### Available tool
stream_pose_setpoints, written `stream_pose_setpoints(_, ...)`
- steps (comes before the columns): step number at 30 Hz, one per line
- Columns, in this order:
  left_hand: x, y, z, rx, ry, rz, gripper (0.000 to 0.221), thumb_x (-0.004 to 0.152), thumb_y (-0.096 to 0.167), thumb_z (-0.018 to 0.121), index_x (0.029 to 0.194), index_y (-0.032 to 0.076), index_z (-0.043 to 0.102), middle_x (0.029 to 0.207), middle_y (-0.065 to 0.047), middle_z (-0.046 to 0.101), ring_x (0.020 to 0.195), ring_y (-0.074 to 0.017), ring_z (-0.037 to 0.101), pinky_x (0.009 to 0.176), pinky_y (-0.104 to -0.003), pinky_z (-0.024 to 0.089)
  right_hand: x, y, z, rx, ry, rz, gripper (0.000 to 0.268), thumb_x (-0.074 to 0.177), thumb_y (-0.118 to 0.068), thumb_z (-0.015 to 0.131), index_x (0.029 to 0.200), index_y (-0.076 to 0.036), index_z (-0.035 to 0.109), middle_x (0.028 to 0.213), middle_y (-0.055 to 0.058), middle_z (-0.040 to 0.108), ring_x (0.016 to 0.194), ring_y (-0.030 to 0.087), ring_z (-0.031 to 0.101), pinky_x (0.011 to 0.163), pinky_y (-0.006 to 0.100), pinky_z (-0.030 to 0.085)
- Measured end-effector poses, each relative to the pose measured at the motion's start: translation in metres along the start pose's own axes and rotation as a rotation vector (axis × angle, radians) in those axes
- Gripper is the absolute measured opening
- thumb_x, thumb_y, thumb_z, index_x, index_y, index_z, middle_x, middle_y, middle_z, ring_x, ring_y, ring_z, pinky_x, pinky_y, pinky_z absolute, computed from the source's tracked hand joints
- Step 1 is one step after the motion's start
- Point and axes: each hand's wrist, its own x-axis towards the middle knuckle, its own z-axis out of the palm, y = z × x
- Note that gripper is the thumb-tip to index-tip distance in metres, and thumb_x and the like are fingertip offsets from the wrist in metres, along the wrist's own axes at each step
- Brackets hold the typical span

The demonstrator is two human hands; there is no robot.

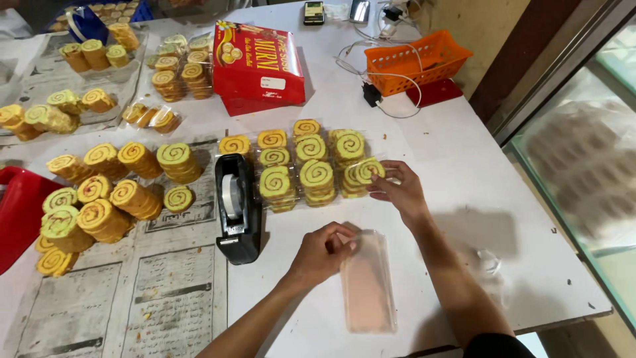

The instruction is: The person individually wraps swiss roll slices in small plastic bags and secures the bags using adhesive tape from a dispenser.

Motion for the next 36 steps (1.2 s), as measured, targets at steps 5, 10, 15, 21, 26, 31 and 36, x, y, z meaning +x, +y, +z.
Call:
stream_pose_setpoints(5, -0.007, 0.002, 0.002, 0.022, -0.037, 0.03, 0.014, 0.082, 0.016, 0.068, 0.095, 0.012, 0.069, 0.057, -0.005, 0.063, 0.049, -0.0127, 0.056, 0.048, -0.024, 0.044, 0.015, 0.014, -0.009, -0.184, 0.049, -0.039, 0.046, 0.077, -0.014, 0.078, 0.116, -0.002, 0.057, 0.093, 0.015, 0.061, 0.065, 0.025, 0.069, 0.049, 0.033, 0.06)
stream_pose_setpoints(10, -0.016, 0.003, 0.007, -0.046, -0.104, 0.061, 0.015, 0.082, 0.014, 0.067, 0.097, 0.01, 0.068, 0.059, -0.006, 0.063, 0.053, -0.0133, 0.055, 0.05, -0.025, 0.044, 0.024, 0.015, -0.017, -0.672, 0.073, -0.162, 0.047, 0.073, -0.043, 0.08, 0.109, -0.016, 0.067, 0.088, 0.003, 0.069, 0.066, 0.013, 0.058, 0.056, 0.028, 0.049)
stream_pose_setpoints(15, -0.022, 0.011, 0.002, -0.025, -0.117, 0.049, 0.016, 0.082, 0.015, 0.067, 0.097, 0.01, 0.068, 0.059, -0.006, 0.063, 0.054, -0.0129, 0.055, 0.049, -0.024, 0.043, 0.026, 0.007, -0.014, -0.775, 0.004, -0.182, 0.051, 0.072, -0.036, 0.079, 0.113, -0.009, 0.067, 0.089, 0.006, 0.066, 0.069, 0.014, 0.051, 0.058, 0.028, 0.046)
stream_pose_setpoints(21, -0.029, 0.016, 0.0, -0.044, -0.127, 0.02, 0.016, 0.082, 0.014, 0.066, 0.097, 0.01, 0.068, 0.059, -0.005, 0.063, 0.054, -0.0122, 0.056, 0.049, -0.022, 0.042, 0.01, 0.006, -0.001, -0.76, 0.058, -0.203, 0.069, 0.075, -0.039, 0.077, 0.131, -0.005, 0.053, 0.109, 0.014, 0.062, 0.093, 0.025, 0.057, 0.079, 0.036, 0.049)
stream_pose_setpoints(26, -0.035, 0.024, 0.0, -0.049, -0.14, 0.017, 0.016, 0.082, 0.014, 0.066, 0.098, 0.01, 0.068, 0.06, -0.005, 0.063, 0.055, -0.0122, 0.056, 0.049, -0.022, 0.042, -0.012, -0.002, 0.015, -0.543, -0.015, -0.067, 0.077, 0.086, -0.04, 0.064, 0.142, 0.003, 0.033, 0.142, 0.025, 0.041, 0.13, 0.037, 0.041, 0.106, 0.044, 0.04)
stream_pose_setpoints(31, -0.043, 0.043, -0.003, -0.003, -0.122, -0.089, 0.008, 0.084, 0.016, 0.068, 0.092, 0.014, 0.068, 0.057, 0.004, 0.05, 0.055, -0.0067, 0.046, 0.059, -0.021, 0.042, -0.007, 0.003, 0.024, -0.335, -0.08, 0.097, 0.085, 0.082, -0.045, 0.055, 0.147, -0.008, 0.017, 0.153, 0.013, 0.025, 0.142, 0.021, 0.026, 0.112, 0.033, 0.025)
stream_pose_setpoints(36, -0.05, 0.043, -0.004, -0.025, -0.136, -0.157, 0.01, 0.085, 0.017, 0.067, 0.093, 0.013, 0.068, 0.059, 0.004, 0.048, 0.056, -0.0069, 0.044, 0.06, -0.021, 0.041, -0.003, 0.012, 0.022, -0.272, -0.076, 0.135, 0.088, 0.081, -0.042, 0.058, 0.149, -0.01, 0.011, 0.155, 0.01, 0.019, 0.143, 0.02, 0.022, 0.113, 0.032, 0.023)
